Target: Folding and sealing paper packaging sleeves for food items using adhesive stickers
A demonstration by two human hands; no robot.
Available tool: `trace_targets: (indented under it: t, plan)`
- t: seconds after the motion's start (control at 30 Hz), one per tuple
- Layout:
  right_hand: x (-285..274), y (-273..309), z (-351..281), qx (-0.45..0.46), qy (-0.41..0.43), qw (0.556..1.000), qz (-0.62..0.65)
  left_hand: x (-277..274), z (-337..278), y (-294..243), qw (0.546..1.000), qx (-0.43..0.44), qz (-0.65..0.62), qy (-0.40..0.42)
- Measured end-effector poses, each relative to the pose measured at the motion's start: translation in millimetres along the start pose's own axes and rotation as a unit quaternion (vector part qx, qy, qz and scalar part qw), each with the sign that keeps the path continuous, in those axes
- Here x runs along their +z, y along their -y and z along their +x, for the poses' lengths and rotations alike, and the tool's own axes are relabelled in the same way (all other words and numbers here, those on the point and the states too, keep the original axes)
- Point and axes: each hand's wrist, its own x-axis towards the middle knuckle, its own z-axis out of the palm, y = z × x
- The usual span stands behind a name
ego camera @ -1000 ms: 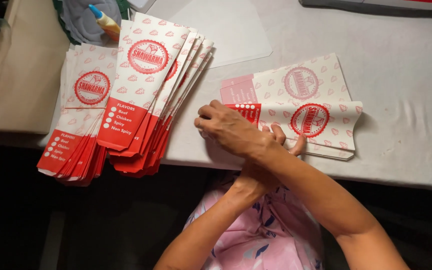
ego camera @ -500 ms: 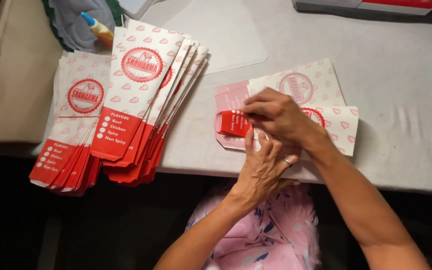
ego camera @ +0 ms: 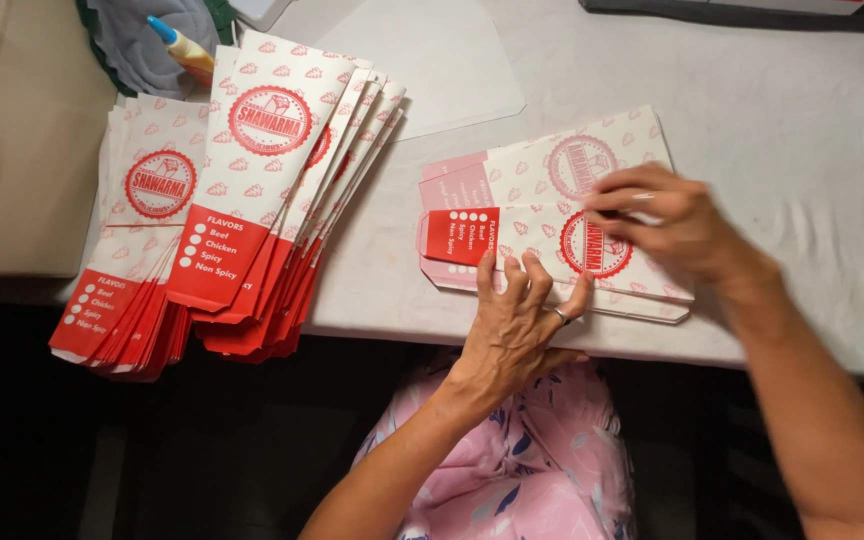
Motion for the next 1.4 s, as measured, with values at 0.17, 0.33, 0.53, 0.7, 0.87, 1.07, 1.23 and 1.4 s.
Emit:
trace_targets:
  t: [0.17,0.33,0.53,0.7,0.87,1.07,1.23,1.4]
  plan:
    - [-38,-8,-39,0.084,-0.070,0.992,-0.067,-3,1,4,0.994,0.032,0.103,-0.030]
    - [31,-10,21,0.044,-0.048,0.998,0.026,2,2,4,0.997,0.034,0.058,-0.027]
    - [104,51,106,-0.101,0.053,0.989,0.094,25,-1,-2,0.989,-0.023,-0.141,-0.029]
    - [42,3,40,-0.005,0.052,0.994,0.098,4,0,4,1.000,0.015,-0.019,-0.008]
    - [-50,-34,-68,0.104,-0.086,0.989,-0.064,2,1,4,0.999,0.035,0.024,-0.032]
    - [19,-1,8,0.015,-0.079,0.996,0.029,6,1,2,0.998,0.036,0.023,-0.037]
    - [108,32,111,-0.121,0.038,0.986,0.105,2,3,5,1.000,0.023,0.006,-0.015]
    - [99,47,104,-0.128,0.065,0.984,0.110,10,-1,1,1.000,0.013,-0.004,-0.012]
